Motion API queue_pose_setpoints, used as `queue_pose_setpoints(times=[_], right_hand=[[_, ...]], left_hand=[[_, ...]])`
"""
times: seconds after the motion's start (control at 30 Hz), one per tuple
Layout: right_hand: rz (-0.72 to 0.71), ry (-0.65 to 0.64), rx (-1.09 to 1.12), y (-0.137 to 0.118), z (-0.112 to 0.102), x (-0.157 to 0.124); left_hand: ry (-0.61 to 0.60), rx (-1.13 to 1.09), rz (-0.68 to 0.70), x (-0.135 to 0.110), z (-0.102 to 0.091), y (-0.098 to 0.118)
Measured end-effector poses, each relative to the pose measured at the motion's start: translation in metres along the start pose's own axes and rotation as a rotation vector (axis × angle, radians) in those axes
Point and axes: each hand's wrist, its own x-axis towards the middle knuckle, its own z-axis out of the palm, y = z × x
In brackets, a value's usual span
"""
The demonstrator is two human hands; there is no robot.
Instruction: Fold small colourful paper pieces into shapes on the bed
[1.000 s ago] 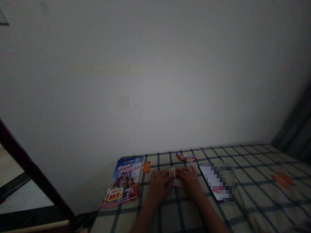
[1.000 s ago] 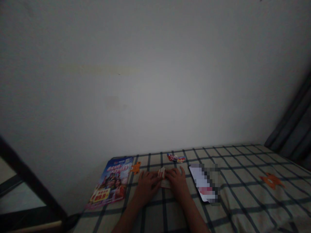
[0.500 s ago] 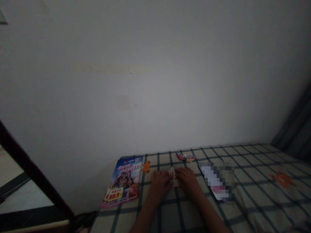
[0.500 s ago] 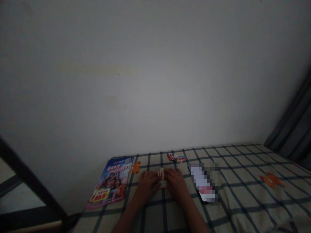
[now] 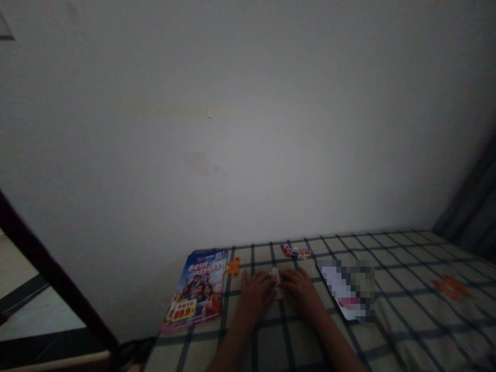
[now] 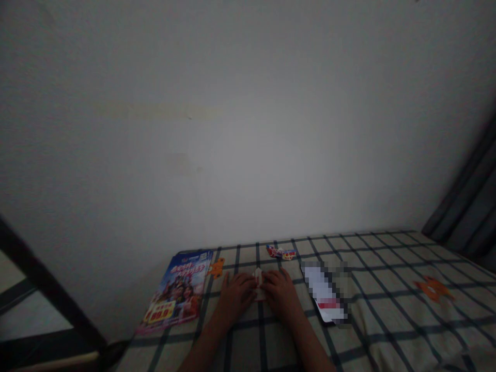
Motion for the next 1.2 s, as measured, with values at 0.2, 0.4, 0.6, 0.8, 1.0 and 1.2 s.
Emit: queue_pose_setpoints(times=[0.2, 0.4, 0.6, 0.8, 1.0, 1.2], right_hand=[[-0.008, -0.010, 0.022, 0.0010, 0.0002, -0.0008], [0.014, -0.009, 0.026, 0.0017, 0.0018, -0.0010], [0.032, -0.010, 0.017, 0.0036, 0.0037, -0.0007], [0.012, -0.001, -0.030, 0.0041, 0.0035, -0.0009], [0.013, 0.010, -0.053, 0.0032, 0.0033, -0.0008], [0.032, -0.010, -0.040, 0.0035, 0.0033, 0.0006]], left_hand=[[0.014, 0.001, -0.003, 0.0004, 0.0004, -0.0012], [0.027, 0.001, -0.009, 0.0010, 0.0017, -0.0037], [0.015, 0.022, -0.025, 0.0011, -0.0040, 0.0004], [0.028, -0.010, -0.030, 0.0010, -0.0031, -0.0002], [0.010, 0.019, -0.027, 0.0008, -0.0049, 0.0012], [0.000, 0.010, -0.043, 0.0009, -0.0054, 0.0013]])
